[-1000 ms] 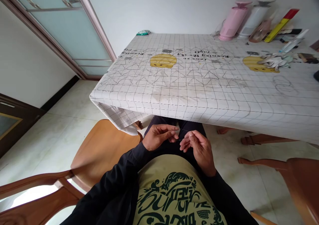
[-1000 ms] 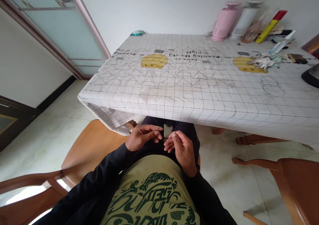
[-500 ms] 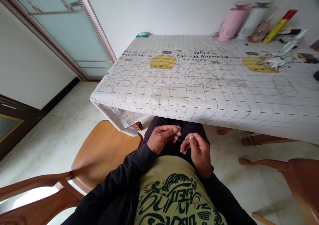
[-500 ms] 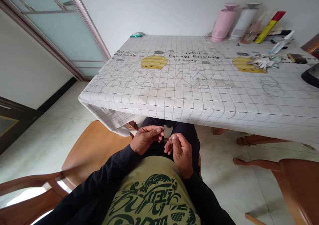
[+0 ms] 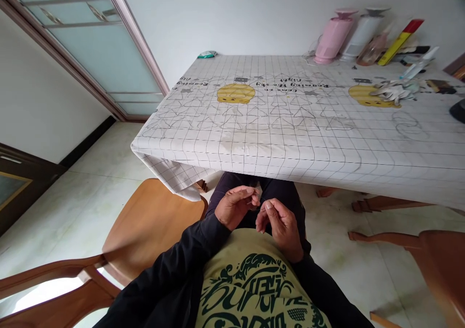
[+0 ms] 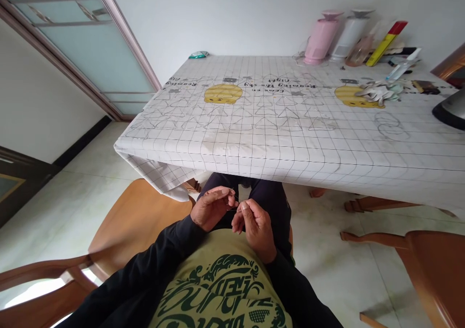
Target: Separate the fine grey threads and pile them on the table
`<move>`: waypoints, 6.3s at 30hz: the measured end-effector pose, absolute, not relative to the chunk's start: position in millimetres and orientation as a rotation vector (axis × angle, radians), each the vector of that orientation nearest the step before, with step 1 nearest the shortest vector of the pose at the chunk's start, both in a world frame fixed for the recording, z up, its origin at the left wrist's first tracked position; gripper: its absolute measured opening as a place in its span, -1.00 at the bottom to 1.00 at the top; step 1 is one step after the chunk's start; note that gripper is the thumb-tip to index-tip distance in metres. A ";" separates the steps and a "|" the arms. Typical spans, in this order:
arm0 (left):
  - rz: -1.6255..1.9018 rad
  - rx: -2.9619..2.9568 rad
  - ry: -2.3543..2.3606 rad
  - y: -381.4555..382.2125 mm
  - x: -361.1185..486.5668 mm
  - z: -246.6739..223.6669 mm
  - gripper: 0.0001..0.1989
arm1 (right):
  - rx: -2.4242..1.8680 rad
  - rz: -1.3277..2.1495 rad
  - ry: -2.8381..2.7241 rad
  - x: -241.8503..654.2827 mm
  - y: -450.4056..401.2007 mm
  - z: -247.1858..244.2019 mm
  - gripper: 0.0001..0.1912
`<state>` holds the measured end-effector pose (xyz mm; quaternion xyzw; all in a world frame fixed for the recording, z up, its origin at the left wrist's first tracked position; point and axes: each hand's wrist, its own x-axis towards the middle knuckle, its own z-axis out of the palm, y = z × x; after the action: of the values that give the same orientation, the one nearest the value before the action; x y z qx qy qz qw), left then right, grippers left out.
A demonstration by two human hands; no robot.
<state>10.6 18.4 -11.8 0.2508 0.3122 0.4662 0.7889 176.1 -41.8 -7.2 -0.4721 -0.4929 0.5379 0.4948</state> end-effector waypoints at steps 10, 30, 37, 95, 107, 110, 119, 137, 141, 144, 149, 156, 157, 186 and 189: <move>1.081 0.687 0.767 19.0 11.8 -3.4 -0.62 | -1.123 1.238 -1.061 176.3 -38.4 -8.8 -0.52; 0.900 0.962 0.792 26.5 -8.5 -8.2 -0.58 | -1.171 1.145 -0.944 180.1 -40.2 -11.5 -0.57; 0.915 0.926 0.835 23.3 -5.2 -11.3 -0.55 | -1.115 1.189 -0.911 182.8 -39.8 -18.9 -0.57; 0.806 0.678 0.951 12.0 -25.2 -4.7 -0.50 | -1.298 0.662 -1.829 230.2 -20.4 -15.7 -0.59; 0.910 0.681 0.947 12.7 -23.6 -1.2 -0.53 | -1.290 0.489 -1.878 223.7 -18.4 -9.4 -0.56; 0.897 0.654 0.916 10.2 -23.5 -0.9 -0.55 | -1.302 0.400 -1.858 221.5 -19.3 -9.9 -0.56; 0.822 0.548 0.836 8.3 -26.9 -3.4 -0.53 | -1.287 0.482 -1.830 222.3 -15.4 -7.3 -0.56; 0.916 0.582 0.721 4.8 -29.4 -0.2 -0.54 | -1.220 0.582 -1.820 216.1 -8.2 -9.3 -0.57; 0.946 0.571 0.716 4.5 -28.6 0.3 -0.55 | -1.228 0.581 -1.824 215.0 -7.0 -7.5 -0.57; 0.956 0.569 0.725 5.8 -27.9 -1.3 -0.54 | -1.206 0.572 -1.853 215.1 -6.4 -4.8 -0.57; 1.018 0.546 0.771 7.1 -31.6 -4.1 -0.45 | -1.144 0.628 -1.968 214.9 0.4 6.9 -0.56; 1.237 0.574 0.912 4.1 -52.1 7.5 -0.41 | -1.048 0.769 -2.227 193.4 23.5 43.2 -0.58; 1.274 0.567 0.927 4.5 -56.2 10.7 -0.41 | -1.035 0.752 -2.242 187.1 27.8 47.1 -0.59; 1.221 0.733 1.249 -0.3 -116.9 -37.9 -0.41 | -1.425 1.360 -1.947 -25.3 251.1 73.7 -0.68; 1.208 0.730 1.266 -1.4 -118.2 -42.1 -0.41 | -1.433 1.283 -2.041 -32.1 260.0 69.4 -0.66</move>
<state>-118.2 -1.4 -42.1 0.3129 0.5424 0.5174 0.5832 -32.1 260.0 69.4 -0.5039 -0.7174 0.4509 0.1677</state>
